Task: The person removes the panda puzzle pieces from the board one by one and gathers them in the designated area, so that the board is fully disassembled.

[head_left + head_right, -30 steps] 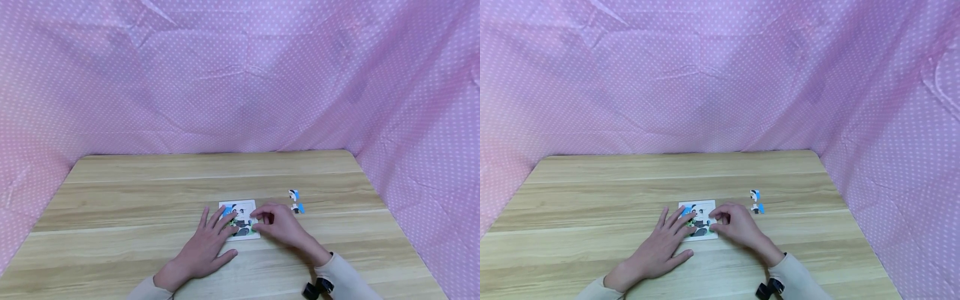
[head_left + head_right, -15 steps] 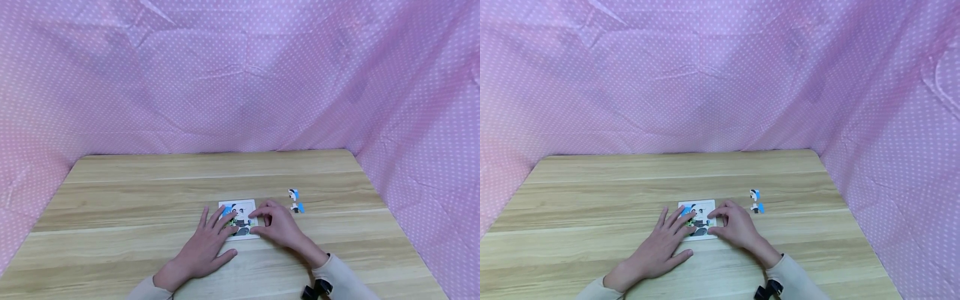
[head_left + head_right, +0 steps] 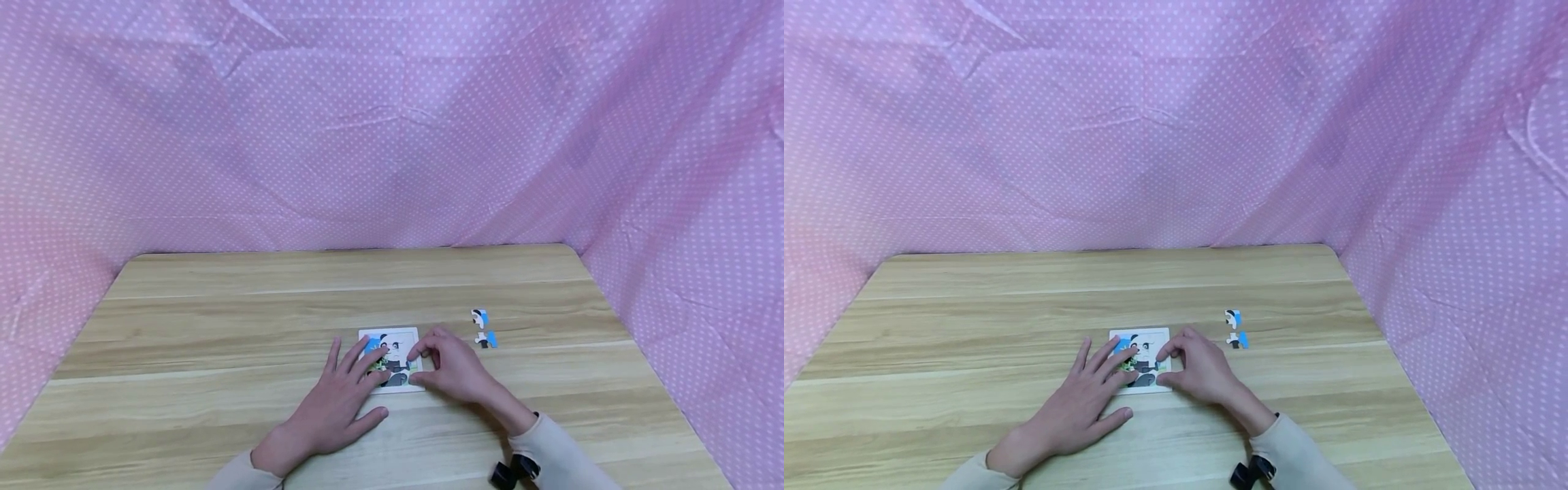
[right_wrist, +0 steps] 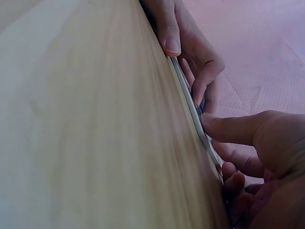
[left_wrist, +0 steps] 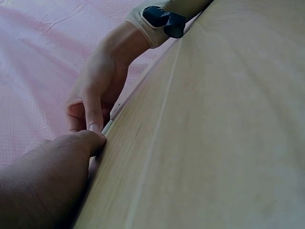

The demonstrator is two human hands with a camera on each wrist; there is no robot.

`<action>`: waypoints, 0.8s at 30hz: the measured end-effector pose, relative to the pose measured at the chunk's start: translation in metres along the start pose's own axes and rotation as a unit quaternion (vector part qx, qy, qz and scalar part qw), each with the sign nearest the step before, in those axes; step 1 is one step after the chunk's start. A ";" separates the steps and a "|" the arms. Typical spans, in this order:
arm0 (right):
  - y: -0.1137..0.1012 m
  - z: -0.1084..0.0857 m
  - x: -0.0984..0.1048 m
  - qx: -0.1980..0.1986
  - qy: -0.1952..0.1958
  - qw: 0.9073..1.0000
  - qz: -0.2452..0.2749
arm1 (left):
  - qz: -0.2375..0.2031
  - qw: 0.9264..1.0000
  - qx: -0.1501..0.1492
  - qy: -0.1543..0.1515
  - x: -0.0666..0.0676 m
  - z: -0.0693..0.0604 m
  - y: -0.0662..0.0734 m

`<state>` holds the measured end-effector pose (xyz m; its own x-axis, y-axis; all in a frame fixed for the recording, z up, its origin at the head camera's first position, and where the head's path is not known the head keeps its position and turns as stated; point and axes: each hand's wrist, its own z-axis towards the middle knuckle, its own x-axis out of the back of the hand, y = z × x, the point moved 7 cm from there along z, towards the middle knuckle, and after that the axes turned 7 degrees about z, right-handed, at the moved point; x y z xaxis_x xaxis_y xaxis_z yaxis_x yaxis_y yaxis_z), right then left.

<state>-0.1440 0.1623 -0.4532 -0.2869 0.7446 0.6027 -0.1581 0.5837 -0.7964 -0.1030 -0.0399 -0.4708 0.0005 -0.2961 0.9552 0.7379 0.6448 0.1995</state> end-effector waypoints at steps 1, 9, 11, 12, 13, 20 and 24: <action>0.000 0.000 0.000 -0.002 0.000 1.000 0.001 | 0.002 1.000 -0.001 0.003 0.000 0.000 0.000; 0.000 -0.001 -0.001 0.002 0.006 1.000 0.003 | 0.000 1.000 0.006 -0.002 0.000 0.000 0.000; 0.000 -0.001 -0.001 0.008 0.005 1.000 0.006 | -0.004 1.000 0.009 -0.003 0.000 0.000 0.000; 0.000 -0.001 -0.001 0.011 0.004 1.000 0.010 | -0.005 1.000 0.009 -0.003 0.001 0.000 0.000; 0.000 -0.001 -0.001 0.012 0.001 1.000 0.019 | -0.006 1.000 0.009 -0.002 0.001 0.000 0.000; 0.001 -0.001 -0.004 0.005 -0.030 0.996 0.088 | 0.003 1.000 0.002 0.011 0.003 0.000 0.001; 0.001 -0.001 -0.004 0.007 -0.032 0.996 0.084 | -0.001 1.000 0.002 0.012 0.003 0.000 0.000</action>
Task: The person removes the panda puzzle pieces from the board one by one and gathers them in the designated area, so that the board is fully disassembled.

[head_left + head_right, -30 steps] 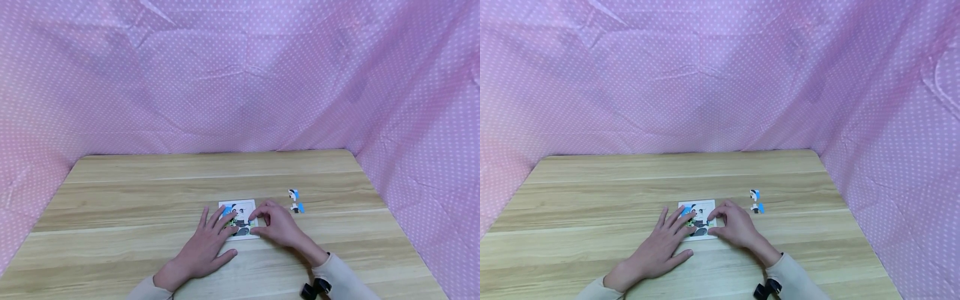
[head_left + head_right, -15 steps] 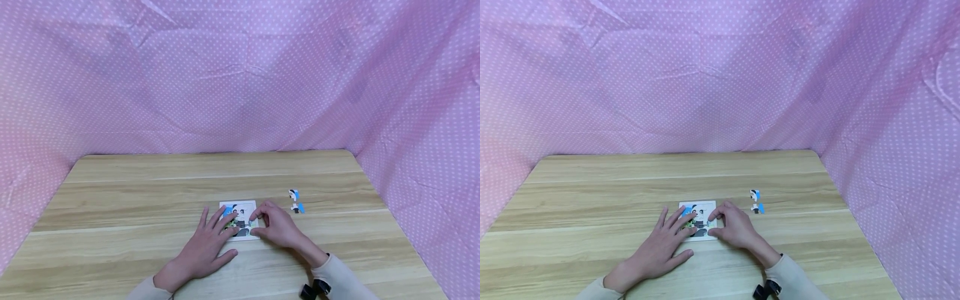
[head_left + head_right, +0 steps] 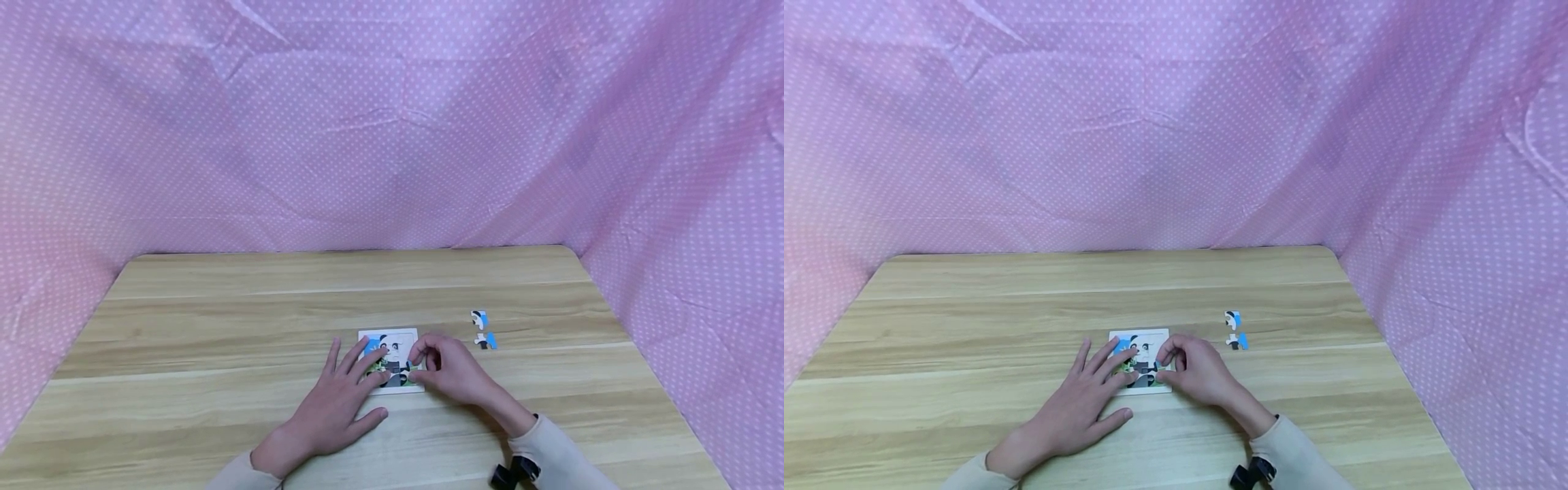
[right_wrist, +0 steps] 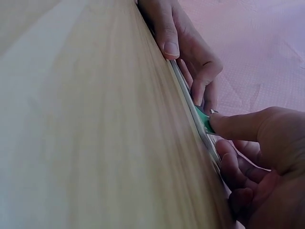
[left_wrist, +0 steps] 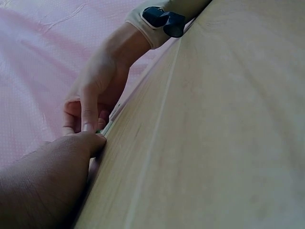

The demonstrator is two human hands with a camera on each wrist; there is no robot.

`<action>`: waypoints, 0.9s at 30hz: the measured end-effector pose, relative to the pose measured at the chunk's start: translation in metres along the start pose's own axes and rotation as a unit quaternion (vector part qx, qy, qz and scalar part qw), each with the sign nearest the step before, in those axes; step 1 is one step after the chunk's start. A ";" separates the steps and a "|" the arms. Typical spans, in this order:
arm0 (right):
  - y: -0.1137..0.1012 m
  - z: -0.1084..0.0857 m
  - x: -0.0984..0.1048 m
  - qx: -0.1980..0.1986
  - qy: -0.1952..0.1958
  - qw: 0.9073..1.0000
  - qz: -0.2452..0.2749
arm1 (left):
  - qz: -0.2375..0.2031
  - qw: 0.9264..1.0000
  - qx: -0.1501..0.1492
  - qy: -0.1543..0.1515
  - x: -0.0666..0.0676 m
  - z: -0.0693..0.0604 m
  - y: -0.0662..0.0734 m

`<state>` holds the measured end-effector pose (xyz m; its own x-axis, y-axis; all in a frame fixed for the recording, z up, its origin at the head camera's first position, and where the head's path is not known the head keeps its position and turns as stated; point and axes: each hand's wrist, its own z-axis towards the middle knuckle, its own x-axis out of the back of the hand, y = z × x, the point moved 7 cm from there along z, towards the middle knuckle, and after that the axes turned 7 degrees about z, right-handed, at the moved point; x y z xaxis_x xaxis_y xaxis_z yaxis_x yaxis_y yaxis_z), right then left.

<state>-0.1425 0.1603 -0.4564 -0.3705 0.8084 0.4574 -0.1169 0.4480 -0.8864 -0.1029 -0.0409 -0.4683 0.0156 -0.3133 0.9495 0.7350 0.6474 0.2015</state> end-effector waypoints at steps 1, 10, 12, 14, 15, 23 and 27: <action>0.000 0.000 0.000 0.003 0.000 1.000 0.001 | -0.002 1.000 0.002 -0.002 0.000 0.000 0.000; -0.001 0.000 0.000 0.037 0.003 0.999 0.010 | -0.010 1.000 0.008 -0.016 -0.002 0.001 -0.001; -0.002 -0.001 0.001 0.041 0.004 0.999 0.015 | -0.013 1.000 0.009 -0.019 -0.002 0.001 -0.001; -0.002 -0.001 0.001 0.045 0.006 0.999 0.021 | -0.014 1.000 0.009 -0.020 -0.002 0.001 -0.001; -0.002 -0.001 0.001 0.046 0.008 0.999 0.024 | -0.014 1.000 0.009 -0.021 -0.002 0.001 -0.001; 0.001 -0.006 0.008 0.035 0.029 0.997 0.062 | -0.016 0.999 0.012 -0.025 -0.003 0.000 -0.001; 0.004 -0.010 0.012 0.020 0.037 0.996 0.076 | -0.015 0.999 0.014 -0.027 -0.004 0.000 -0.001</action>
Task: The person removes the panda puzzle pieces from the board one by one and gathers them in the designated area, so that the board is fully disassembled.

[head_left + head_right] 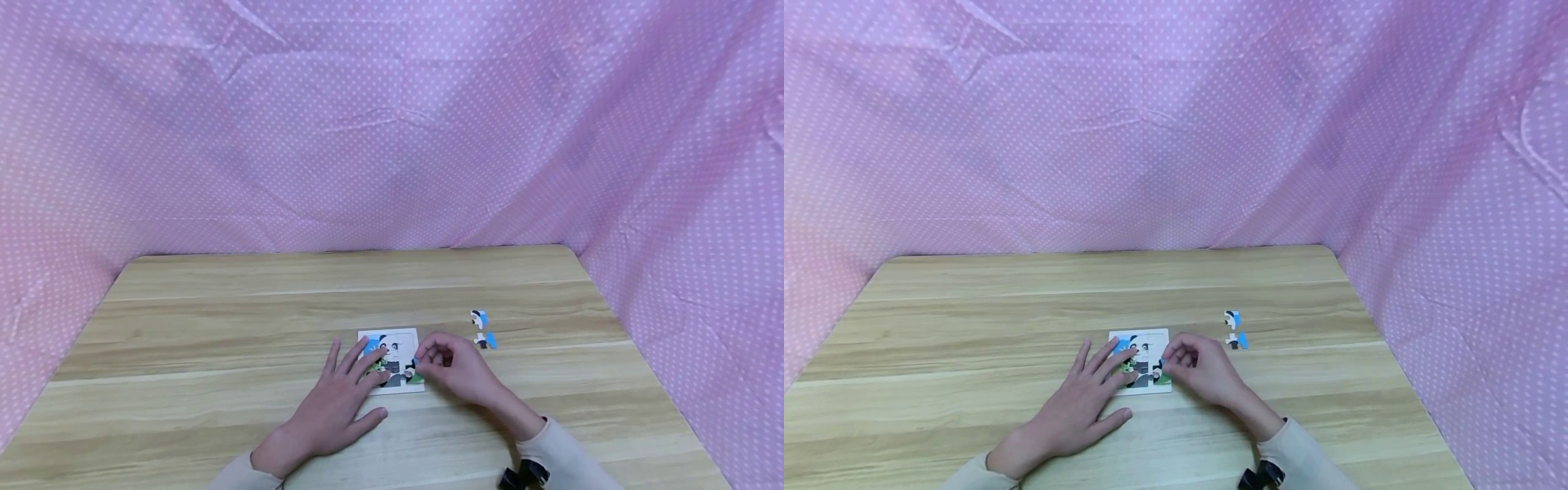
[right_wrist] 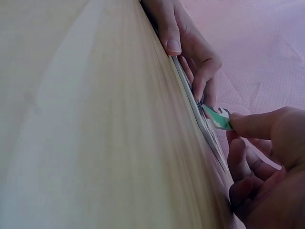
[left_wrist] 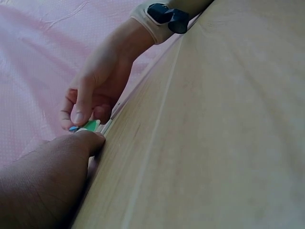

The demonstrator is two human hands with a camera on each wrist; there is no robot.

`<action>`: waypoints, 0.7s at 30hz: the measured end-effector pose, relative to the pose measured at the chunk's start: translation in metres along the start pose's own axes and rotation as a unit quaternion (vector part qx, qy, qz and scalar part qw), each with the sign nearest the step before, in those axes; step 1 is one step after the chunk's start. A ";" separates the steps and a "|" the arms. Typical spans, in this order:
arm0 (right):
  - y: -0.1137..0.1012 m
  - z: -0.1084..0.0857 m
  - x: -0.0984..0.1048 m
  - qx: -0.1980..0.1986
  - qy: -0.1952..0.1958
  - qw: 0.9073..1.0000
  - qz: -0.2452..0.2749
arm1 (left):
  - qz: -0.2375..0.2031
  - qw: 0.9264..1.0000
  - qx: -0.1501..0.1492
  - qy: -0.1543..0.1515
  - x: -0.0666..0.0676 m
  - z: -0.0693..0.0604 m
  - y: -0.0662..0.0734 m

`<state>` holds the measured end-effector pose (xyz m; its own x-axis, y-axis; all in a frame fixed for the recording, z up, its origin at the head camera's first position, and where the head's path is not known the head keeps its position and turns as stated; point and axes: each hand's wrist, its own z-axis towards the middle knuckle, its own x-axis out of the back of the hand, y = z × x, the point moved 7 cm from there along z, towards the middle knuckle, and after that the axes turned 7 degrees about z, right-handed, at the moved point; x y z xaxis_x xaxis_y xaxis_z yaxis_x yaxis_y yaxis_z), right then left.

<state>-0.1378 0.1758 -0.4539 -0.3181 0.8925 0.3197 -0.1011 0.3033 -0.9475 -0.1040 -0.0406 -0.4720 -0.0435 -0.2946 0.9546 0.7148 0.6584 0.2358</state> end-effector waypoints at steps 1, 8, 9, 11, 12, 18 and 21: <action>0.000 -0.001 0.002 -0.003 0.002 1.000 0.002 | 0.001 1.000 0.000 0.000 0.000 0.000 0.000; 0.002 -0.008 0.017 -0.027 0.024 0.999 0.013 | 0.005 1.000 -0.006 0.011 0.001 -0.001 0.001; 0.001 -0.009 0.019 -0.029 0.027 0.999 0.013 | 0.004 1.000 -0.007 0.013 0.001 -0.001 0.001; 0.001 -0.011 0.023 -0.032 0.032 0.999 0.013 | 0.004 1.000 -0.009 0.016 0.001 -0.001 0.001; 0.000 -0.013 0.025 -0.033 0.033 0.999 0.013 | 0.005 1.000 -0.010 0.018 0.001 -0.001 0.001; 0.001 -0.020 0.037 -0.042 0.041 0.998 0.005 | 0.009 1.000 -0.013 0.023 0.001 -0.001 0.001; 0.003 -0.022 0.044 -0.050 0.050 0.998 0.004 | 0.011 0.999 -0.015 0.026 0.001 -0.001 0.001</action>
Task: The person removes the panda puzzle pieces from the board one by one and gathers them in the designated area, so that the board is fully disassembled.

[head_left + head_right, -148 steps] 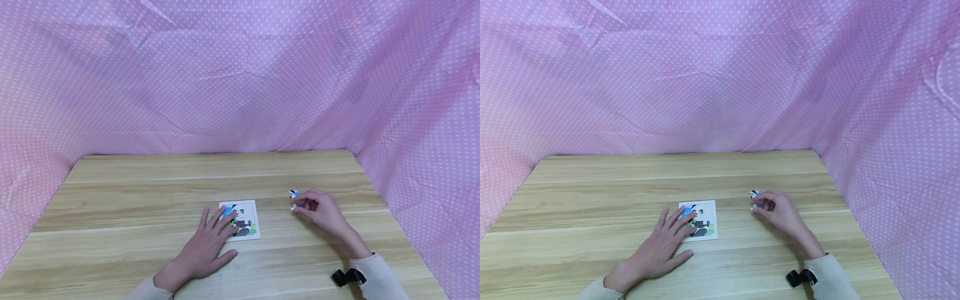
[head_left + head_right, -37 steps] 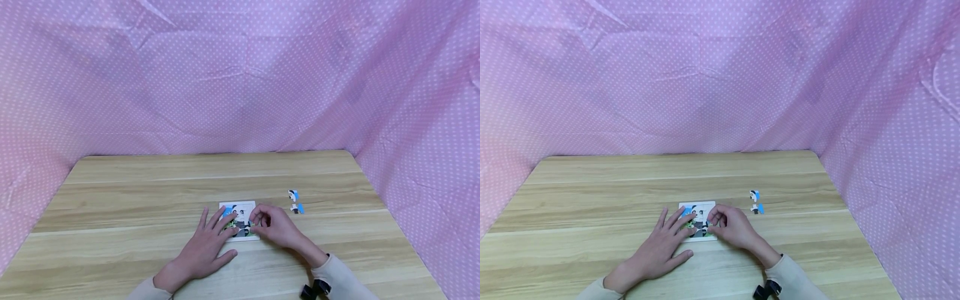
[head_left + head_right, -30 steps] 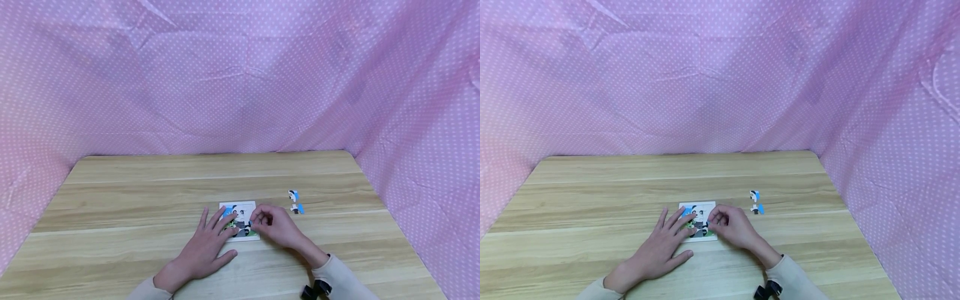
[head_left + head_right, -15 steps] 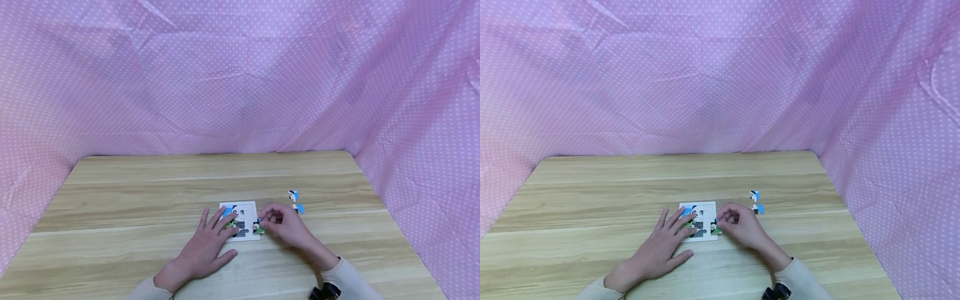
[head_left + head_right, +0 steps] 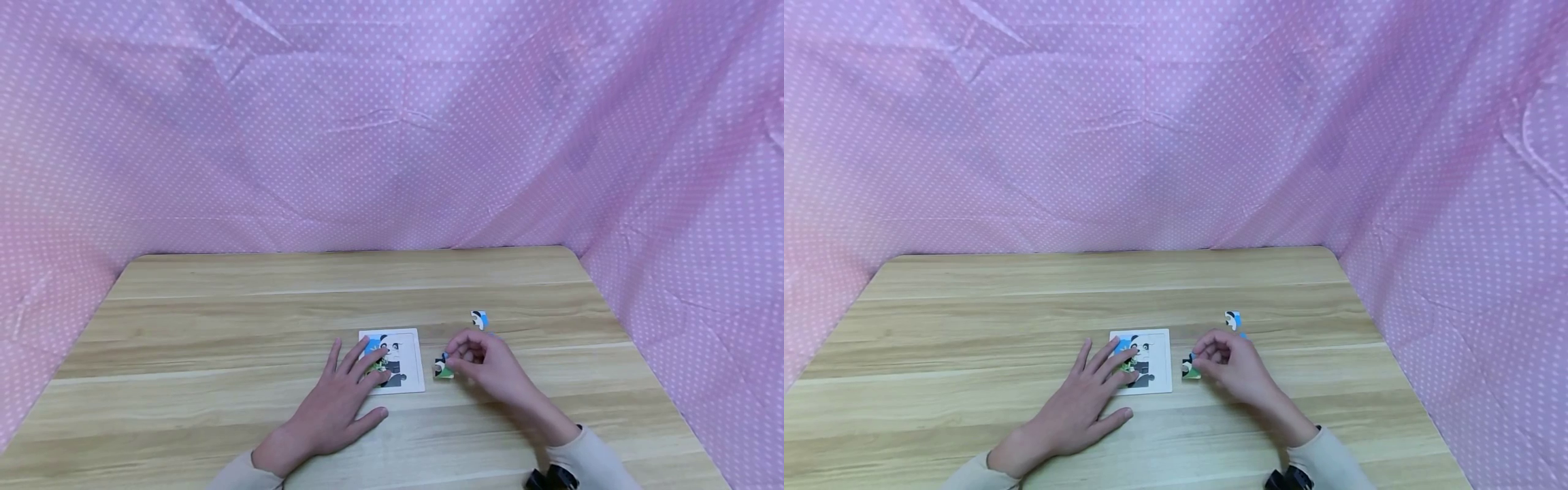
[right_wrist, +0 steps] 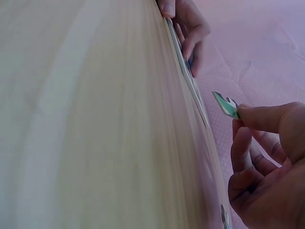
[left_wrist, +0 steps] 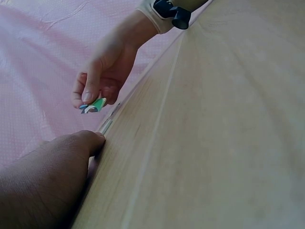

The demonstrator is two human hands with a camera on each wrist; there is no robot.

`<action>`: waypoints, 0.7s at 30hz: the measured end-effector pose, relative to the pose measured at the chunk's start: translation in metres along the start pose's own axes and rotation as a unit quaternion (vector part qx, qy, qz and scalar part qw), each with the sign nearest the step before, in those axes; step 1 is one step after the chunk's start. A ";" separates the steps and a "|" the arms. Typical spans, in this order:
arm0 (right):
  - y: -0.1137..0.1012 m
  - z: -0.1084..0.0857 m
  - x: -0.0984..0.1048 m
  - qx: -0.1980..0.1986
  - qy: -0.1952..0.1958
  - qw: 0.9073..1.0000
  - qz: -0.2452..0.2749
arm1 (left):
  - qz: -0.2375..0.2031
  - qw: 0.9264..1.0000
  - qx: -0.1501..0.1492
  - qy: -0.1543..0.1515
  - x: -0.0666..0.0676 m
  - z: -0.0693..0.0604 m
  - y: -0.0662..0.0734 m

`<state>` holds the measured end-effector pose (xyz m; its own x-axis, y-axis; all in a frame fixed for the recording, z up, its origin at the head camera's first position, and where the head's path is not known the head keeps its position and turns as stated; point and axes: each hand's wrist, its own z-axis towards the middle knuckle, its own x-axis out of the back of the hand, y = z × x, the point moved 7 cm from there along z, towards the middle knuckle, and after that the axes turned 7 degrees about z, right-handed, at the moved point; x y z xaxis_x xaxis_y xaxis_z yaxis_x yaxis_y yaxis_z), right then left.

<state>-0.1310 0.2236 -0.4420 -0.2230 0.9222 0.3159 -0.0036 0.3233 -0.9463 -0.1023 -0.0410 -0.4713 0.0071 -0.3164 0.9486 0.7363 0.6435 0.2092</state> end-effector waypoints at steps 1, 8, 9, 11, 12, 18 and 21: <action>0.001 0.000 0.003 -0.004 0.004 1.000 0.001 | -0.001 1.000 0.000 0.001 0.000 0.000 0.000; 0.008 -0.003 0.024 -0.014 0.014 1.000 0.007 | 0.003 1.000 -0.002 0.007 0.003 0.000 0.002; 0.009 -0.004 0.027 -0.015 0.015 1.000 0.007 | 0.005 1.000 -0.002 0.007 0.003 0.000 0.002; 0.012 -0.005 0.036 -0.015 0.020 1.000 0.005 | 0.006 1.000 -0.001 0.006 0.004 0.000 0.002; 0.013 -0.006 0.040 -0.015 0.023 1.000 0.003 | 0.006 1.000 -0.002 0.005 0.004 0.000 0.002; 0.020 -0.008 0.060 -0.014 0.041 0.999 -0.009 | 0.002 1.000 0.003 -0.010 0.001 0.001 0.001; 0.023 -0.009 0.066 -0.014 0.044 0.999 -0.009 | -0.001 1.000 0.009 -0.019 0.001 0.000 0.001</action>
<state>-0.1365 0.2938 -0.4426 -0.1365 0.9307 0.3394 0.0209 0.3453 -0.9383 -0.1021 -0.0407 -0.4705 -0.0213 -0.2909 0.9565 0.7240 0.6552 0.2154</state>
